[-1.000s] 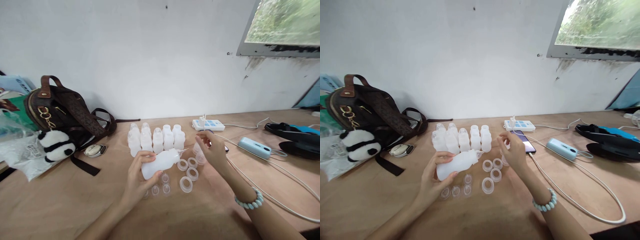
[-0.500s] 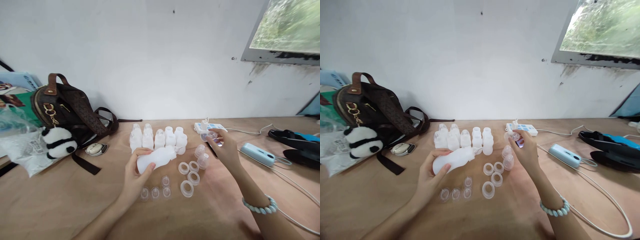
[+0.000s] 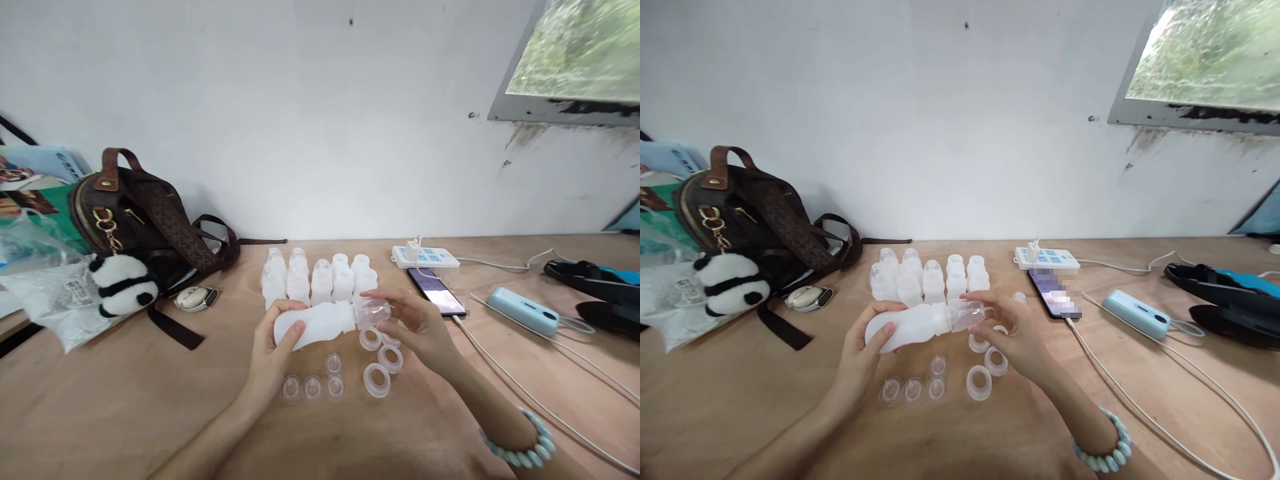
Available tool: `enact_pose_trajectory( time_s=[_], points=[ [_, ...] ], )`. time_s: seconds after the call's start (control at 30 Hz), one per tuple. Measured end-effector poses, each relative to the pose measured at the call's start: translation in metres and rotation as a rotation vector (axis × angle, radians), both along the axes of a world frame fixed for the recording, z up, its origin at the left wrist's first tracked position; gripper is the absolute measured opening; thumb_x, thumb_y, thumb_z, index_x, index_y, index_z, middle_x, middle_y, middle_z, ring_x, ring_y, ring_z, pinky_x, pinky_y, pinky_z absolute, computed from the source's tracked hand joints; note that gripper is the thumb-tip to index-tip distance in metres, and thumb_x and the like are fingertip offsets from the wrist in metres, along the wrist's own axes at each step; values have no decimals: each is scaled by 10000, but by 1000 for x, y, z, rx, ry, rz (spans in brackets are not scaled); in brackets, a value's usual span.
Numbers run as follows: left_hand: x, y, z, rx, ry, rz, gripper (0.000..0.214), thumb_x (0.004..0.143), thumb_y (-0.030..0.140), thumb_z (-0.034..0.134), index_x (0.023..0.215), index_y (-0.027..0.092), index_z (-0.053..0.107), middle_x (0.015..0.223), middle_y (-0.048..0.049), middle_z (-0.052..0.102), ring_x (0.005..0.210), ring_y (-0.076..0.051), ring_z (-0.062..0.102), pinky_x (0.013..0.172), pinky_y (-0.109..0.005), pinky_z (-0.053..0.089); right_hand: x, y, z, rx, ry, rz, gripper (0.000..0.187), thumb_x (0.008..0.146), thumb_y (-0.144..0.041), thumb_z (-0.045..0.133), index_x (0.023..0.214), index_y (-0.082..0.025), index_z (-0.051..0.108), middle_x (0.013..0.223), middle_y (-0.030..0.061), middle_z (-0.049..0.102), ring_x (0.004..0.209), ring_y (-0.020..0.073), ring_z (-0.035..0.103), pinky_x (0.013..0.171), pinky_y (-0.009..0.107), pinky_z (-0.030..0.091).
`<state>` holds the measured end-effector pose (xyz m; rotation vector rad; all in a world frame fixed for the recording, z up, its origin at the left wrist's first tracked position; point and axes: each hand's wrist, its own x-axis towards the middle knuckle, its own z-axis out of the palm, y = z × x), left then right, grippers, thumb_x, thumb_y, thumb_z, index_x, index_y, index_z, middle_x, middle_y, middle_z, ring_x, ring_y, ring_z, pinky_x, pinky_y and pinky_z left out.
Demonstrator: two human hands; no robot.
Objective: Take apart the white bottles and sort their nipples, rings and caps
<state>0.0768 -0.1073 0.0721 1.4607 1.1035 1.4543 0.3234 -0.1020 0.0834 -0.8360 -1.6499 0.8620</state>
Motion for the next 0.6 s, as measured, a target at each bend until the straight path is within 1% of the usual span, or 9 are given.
enact_pose_trajectory(
  time_s=[0.13,0.23,0.3,0.43,0.53,0.6],
  points=[
    [3,-3,-1,14,-17,-42,201,861,395,612,917,202,618,912,-24,644,820,-197,594,684,-276,471,-6,-4,-3,10,4,27,305,829,-278,750,1130,-292,705,1182,56,725,1107,254,669,919,411,581],
    [4,-5,-3,53,-22,-20,172,871,374,598,909,206,605,927,-20,649,848,-194,598,717,-272,471,-9,-6,-3,85,-13,18,310,835,-284,747,1143,-287,709,1157,58,742,1099,255,681,902,404,594],
    [5,-6,-5,94,-20,13,161,864,361,605,900,205,602,921,-16,650,852,-188,603,729,-263,471,-10,-5,-4,152,-61,-6,310,837,-281,746,1146,-283,712,1140,60,751,1078,255,693,883,396,602],
    [7,-8,-10,171,-24,75,148,866,348,610,892,202,603,880,-7,650,806,-169,611,712,-247,480,-13,-2,-6,261,-132,-37,329,841,-252,742,1165,-290,707,1130,55,758,1035,245,715,833,357,616],
    [9,-10,-10,222,-51,93,144,876,346,618,899,204,599,883,-6,653,791,-163,621,693,-240,489,-16,-2,0,287,-128,-36,377,834,-215,749,1190,-324,692,1128,26,760,1027,217,719,843,323,610],
    [11,-11,-10,260,-86,98,161,879,361,631,908,206,598,905,-10,655,818,-168,631,708,-244,497,-18,-2,6,281,-113,-3,402,831,-195,749,1198,-347,684,1135,5,758,1048,202,710,852,305,608]
  ],
)
